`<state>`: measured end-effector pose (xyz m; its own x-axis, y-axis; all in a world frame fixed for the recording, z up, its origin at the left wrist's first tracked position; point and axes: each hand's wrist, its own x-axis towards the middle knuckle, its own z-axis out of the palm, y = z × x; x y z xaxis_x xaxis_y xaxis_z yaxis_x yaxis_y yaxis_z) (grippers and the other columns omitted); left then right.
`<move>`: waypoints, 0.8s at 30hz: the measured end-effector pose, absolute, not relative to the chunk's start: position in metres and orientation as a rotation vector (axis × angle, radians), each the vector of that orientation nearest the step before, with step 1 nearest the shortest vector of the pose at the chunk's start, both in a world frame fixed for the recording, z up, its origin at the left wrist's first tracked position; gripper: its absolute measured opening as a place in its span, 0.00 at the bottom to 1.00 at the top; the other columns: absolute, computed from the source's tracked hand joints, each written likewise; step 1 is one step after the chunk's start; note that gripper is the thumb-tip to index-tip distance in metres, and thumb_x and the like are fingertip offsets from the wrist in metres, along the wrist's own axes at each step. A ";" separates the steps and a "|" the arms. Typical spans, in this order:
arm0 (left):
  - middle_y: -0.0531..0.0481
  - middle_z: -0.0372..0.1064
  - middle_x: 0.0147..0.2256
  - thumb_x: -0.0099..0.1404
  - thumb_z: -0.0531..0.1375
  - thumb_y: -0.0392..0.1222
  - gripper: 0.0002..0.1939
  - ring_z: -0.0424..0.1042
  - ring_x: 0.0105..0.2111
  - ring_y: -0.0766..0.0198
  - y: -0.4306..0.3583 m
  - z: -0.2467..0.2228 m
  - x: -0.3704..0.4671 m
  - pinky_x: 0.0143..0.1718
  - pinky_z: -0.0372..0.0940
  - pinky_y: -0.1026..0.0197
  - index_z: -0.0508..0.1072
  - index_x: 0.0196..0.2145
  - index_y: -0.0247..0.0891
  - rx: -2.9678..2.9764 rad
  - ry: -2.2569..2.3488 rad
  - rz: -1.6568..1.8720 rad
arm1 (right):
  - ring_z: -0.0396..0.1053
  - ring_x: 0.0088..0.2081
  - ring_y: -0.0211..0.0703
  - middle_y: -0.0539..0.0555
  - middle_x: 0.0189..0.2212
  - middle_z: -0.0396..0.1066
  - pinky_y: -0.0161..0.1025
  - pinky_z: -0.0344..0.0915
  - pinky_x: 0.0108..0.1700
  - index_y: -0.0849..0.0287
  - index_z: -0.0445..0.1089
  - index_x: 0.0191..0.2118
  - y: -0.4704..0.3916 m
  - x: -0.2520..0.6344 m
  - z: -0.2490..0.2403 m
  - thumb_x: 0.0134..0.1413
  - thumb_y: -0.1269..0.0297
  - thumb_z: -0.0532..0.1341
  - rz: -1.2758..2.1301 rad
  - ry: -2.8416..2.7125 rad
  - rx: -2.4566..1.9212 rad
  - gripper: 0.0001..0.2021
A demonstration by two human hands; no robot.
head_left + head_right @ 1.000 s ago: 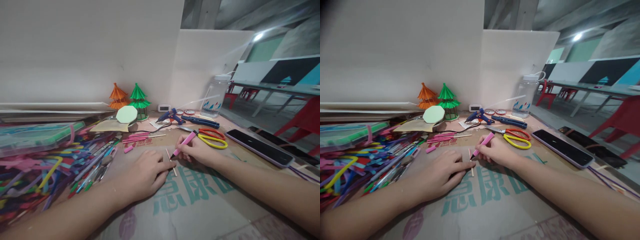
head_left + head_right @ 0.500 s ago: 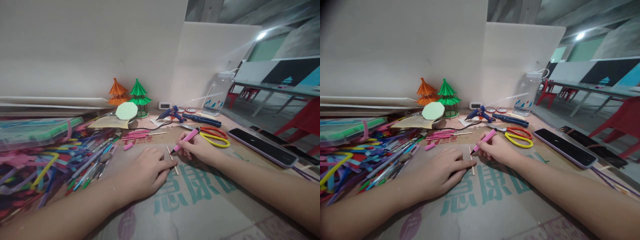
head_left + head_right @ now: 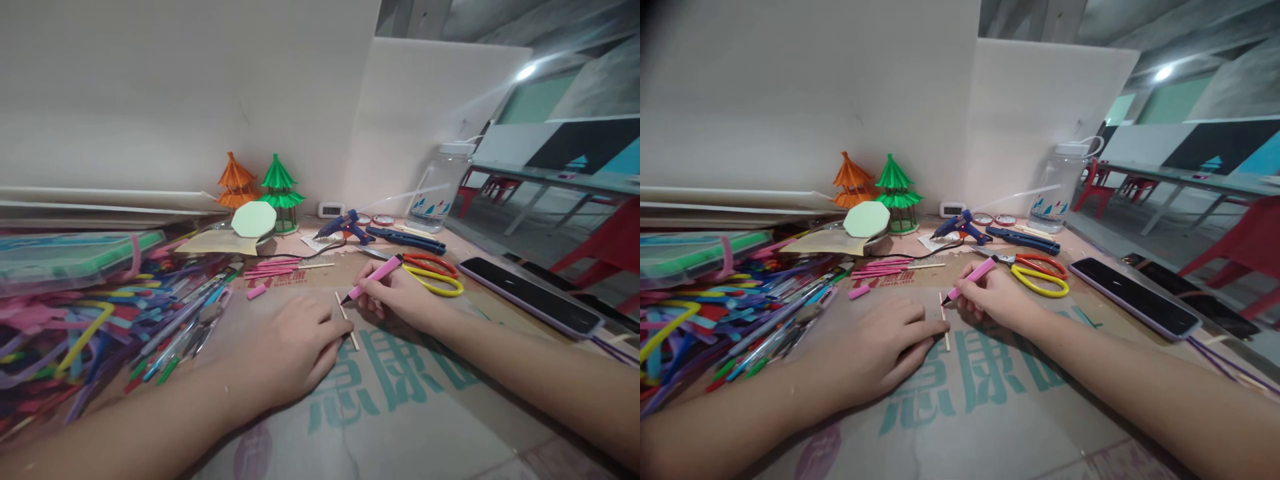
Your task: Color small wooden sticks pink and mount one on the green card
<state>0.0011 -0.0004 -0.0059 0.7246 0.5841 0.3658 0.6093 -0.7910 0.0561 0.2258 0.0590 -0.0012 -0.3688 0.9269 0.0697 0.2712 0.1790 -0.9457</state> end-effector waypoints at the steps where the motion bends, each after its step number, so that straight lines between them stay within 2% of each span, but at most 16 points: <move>1: 0.48 0.73 0.40 0.74 0.52 0.40 0.15 0.71 0.41 0.56 0.000 -0.006 0.001 0.43 0.66 0.53 0.76 0.52 0.45 -2.855 -0.987 -0.571 | 0.63 0.18 0.32 0.49 0.21 0.71 0.29 0.58 0.18 0.58 0.63 0.33 0.059 0.226 -0.001 0.58 0.54 0.64 1.212 -1.766 -1.132 0.13; 10: 0.47 0.73 0.41 0.74 0.52 0.40 0.16 0.72 0.42 0.56 0.001 -0.006 0.001 0.45 0.66 0.54 0.76 0.53 0.45 -2.893 -1.010 -0.555 | 0.63 0.18 0.32 0.49 0.21 0.71 0.28 0.59 0.18 0.58 0.64 0.34 0.059 0.226 -0.002 0.57 0.57 0.65 1.207 -1.755 -1.153 0.12; 15: 0.48 0.71 0.38 0.74 0.53 0.40 0.16 0.71 0.40 0.57 0.000 -0.006 0.001 0.43 0.66 0.55 0.75 0.54 0.45 -2.893 -0.999 -0.545 | 0.63 0.18 0.32 0.49 0.22 0.72 0.29 0.59 0.18 0.58 0.64 0.34 0.059 0.227 -0.002 0.56 0.57 0.66 1.221 -1.748 -1.150 0.12; 24: 0.49 0.71 0.39 0.74 0.53 0.41 0.15 0.71 0.40 0.57 -0.005 0.002 0.000 0.44 0.65 0.55 0.75 0.53 0.50 -2.839 -1.087 -0.466 | 0.63 0.18 0.32 0.49 0.22 0.72 0.29 0.59 0.19 0.58 0.64 0.35 0.064 0.230 -0.008 0.60 0.55 0.64 1.236 -1.773 -1.110 0.12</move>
<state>-0.0002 -0.0047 0.0022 0.7047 0.6418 0.3025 0.6618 -0.7483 0.0461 0.2303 0.0636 -0.0079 -0.3905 0.9180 0.0687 0.2534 0.1789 -0.9507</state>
